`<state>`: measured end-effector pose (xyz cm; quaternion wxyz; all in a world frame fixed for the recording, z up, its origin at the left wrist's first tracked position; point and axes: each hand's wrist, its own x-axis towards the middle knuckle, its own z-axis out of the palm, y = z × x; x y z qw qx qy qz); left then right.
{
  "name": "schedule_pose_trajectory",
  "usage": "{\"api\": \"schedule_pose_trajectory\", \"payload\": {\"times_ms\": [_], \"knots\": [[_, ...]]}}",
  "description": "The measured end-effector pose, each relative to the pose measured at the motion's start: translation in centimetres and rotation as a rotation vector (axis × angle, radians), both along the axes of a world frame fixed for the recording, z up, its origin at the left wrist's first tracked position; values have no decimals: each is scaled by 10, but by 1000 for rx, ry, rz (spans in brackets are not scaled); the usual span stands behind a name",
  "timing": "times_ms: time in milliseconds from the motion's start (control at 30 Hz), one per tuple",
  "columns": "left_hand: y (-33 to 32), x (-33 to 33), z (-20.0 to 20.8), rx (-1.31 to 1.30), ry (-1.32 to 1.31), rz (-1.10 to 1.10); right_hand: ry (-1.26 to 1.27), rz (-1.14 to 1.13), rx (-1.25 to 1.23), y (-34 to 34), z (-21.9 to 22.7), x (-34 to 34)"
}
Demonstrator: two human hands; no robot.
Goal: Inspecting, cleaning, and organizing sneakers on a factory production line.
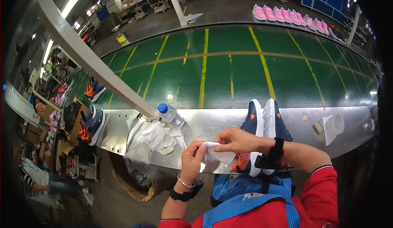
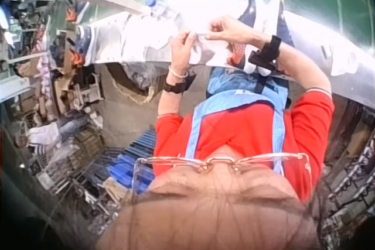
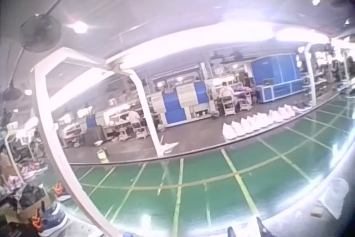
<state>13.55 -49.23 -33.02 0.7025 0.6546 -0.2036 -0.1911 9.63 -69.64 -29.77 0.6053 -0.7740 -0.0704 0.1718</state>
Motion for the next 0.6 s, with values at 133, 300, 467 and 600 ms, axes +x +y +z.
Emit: {"api": "schedule_pose_trajectory", "payload": {"times_ms": [133,300,467,600], "knots": [[-3,-11,1,-23,139,-14,116,-55,323,0,-6,-25],[0,-31,10,69,115,-48,113,-132,543,19,-16,-58],[15,-49,21,89,25,-213,190,-118,572,31,-25,-100],[13,-57,25,153,-1,-259,160,-63,486,22,-19,-117]]}}
